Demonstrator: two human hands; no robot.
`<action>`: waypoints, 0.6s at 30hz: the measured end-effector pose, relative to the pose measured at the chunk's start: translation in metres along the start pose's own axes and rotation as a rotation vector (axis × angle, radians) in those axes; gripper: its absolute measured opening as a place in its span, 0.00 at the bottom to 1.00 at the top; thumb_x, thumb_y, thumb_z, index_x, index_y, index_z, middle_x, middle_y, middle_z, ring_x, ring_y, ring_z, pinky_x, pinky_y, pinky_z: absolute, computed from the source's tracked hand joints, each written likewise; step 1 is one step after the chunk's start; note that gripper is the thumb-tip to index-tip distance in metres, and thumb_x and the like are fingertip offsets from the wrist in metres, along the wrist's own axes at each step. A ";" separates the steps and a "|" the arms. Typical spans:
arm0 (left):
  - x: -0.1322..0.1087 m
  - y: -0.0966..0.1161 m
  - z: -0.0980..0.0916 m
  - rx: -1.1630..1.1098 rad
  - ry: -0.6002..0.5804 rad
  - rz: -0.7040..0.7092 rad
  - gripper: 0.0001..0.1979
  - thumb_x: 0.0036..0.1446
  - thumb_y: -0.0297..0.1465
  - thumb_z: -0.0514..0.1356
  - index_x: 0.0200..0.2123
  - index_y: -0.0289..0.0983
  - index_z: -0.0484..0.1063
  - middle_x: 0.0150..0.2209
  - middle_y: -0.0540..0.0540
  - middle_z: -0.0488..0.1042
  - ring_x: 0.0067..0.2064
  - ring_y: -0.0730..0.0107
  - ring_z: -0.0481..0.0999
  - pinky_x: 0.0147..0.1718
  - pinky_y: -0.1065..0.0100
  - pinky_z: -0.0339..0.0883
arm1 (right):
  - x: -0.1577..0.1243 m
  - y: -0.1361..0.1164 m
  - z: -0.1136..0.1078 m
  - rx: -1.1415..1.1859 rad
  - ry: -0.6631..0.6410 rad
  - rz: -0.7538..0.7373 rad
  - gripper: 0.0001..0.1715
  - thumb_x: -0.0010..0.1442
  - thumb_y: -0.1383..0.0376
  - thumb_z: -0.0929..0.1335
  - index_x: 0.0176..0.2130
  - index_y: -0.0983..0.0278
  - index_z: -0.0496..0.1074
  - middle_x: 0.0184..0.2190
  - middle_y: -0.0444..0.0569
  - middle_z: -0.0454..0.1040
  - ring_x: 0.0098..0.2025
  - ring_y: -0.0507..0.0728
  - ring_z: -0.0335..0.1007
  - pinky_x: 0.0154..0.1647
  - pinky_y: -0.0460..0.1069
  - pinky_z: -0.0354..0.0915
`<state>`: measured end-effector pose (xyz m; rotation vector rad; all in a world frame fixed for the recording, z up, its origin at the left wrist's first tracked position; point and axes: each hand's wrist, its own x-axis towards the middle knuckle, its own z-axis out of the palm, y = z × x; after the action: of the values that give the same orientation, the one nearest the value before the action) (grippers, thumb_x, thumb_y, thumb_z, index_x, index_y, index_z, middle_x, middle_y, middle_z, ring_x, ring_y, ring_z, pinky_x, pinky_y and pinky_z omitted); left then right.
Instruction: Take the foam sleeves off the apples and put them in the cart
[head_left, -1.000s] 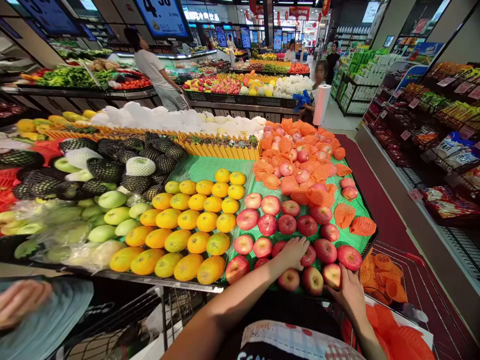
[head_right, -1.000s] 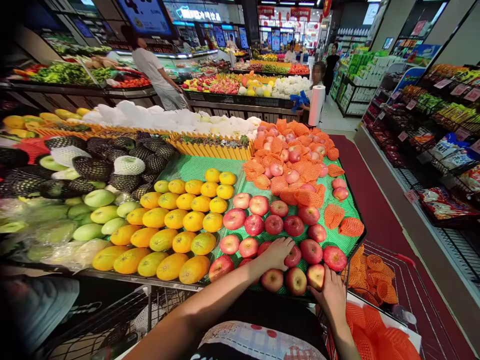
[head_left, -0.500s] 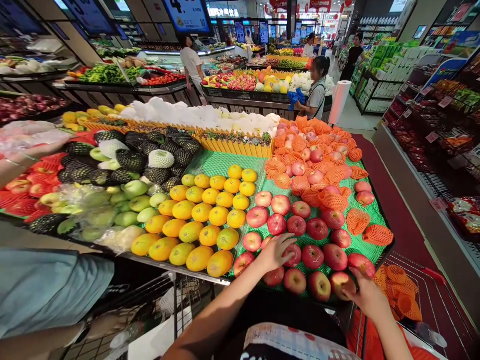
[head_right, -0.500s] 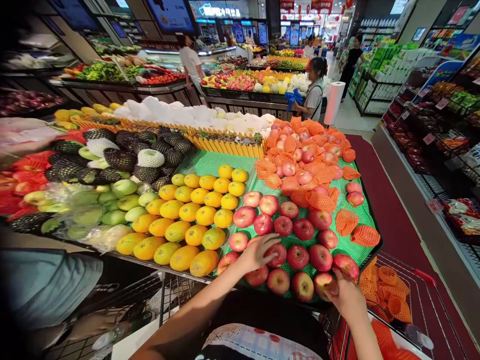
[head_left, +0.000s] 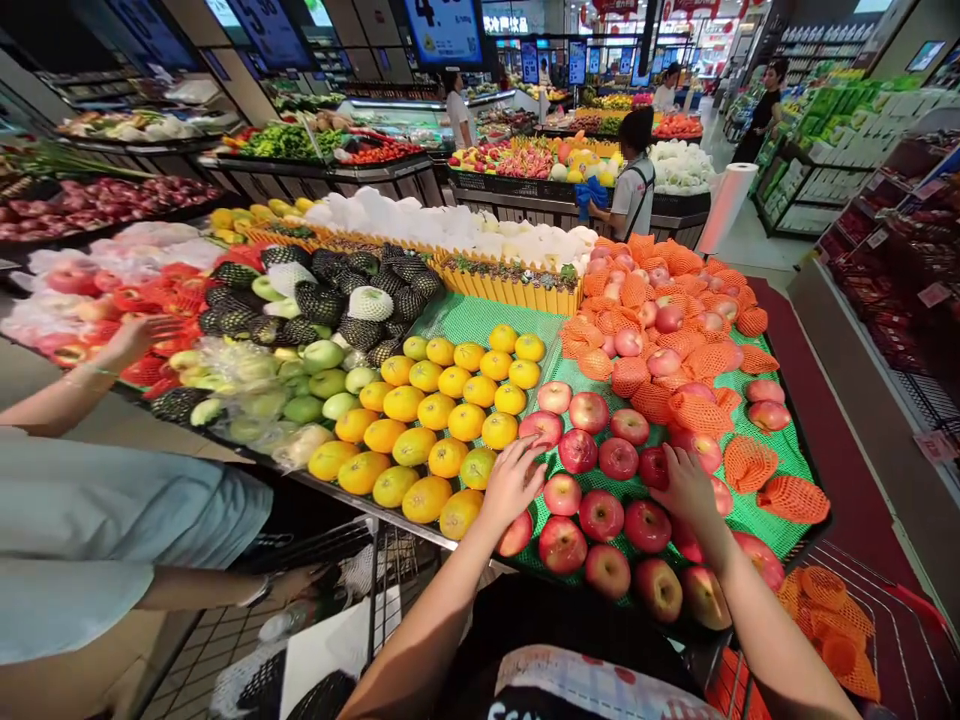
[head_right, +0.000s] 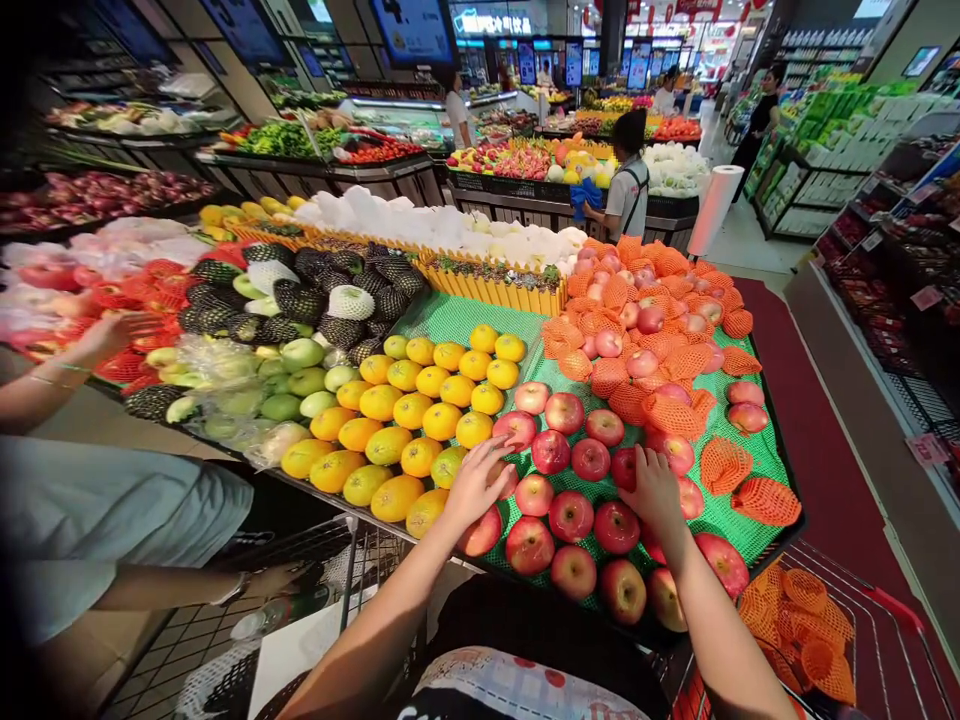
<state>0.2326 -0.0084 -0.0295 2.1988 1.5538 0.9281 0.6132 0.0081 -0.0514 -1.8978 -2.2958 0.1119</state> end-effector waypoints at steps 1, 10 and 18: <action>-0.004 -0.004 -0.002 0.005 -0.002 -0.012 0.15 0.76 0.37 0.58 0.60 0.43 0.78 0.66 0.40 0.76 0.67 0.48 0.75 0.66 0.43 0.72 | 0.001 0.001 0.001 0.000 0.006 -0.009 0.45 0.55 0.61 0.75 0.67 0.74 0.65 0.60 0.70 0.75 0.62 0.77 0.69 0.67 0.66 0.66; -0.011 -0.011 0.003 0.023 -0.017 -0.026 0.15 0.76 0.37 0.57 0.58 0.43 0.79 0.66 0.39 0.76 0.67 0.48 0.75 0.66 0.43 0.72 | 0.001 0.018 0.000 0.101 -0.042 -0.073 0.46 0.52 0.62 0.77 0.67 0.69 0.68 0.63 0.64 0.74 0.64 0.74 0.69 0.67 0.63 0.67; 0.001 -0.010 -0.001 0.059 0.007 0.019 0.16 0.76 0.38 0.56 0.60 0.42 0.77 0.66 0.39 0.76 0.66 0.48 0.75 0.65 0.44 0.73 | -0.038 0.037 -0.029 0.372 0.228 0.100 0.38 0.70 0.44 0.68 0.66 0.66 0.70 0.63 0.64 0.76 0.63 0.70 0.73 0.66 0.63 0.69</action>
<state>0.2248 -0.0039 -0.0349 2.2569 1.5849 0.9079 0.6612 -0.0232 -0.0317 -1.7326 -1.8801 0.2959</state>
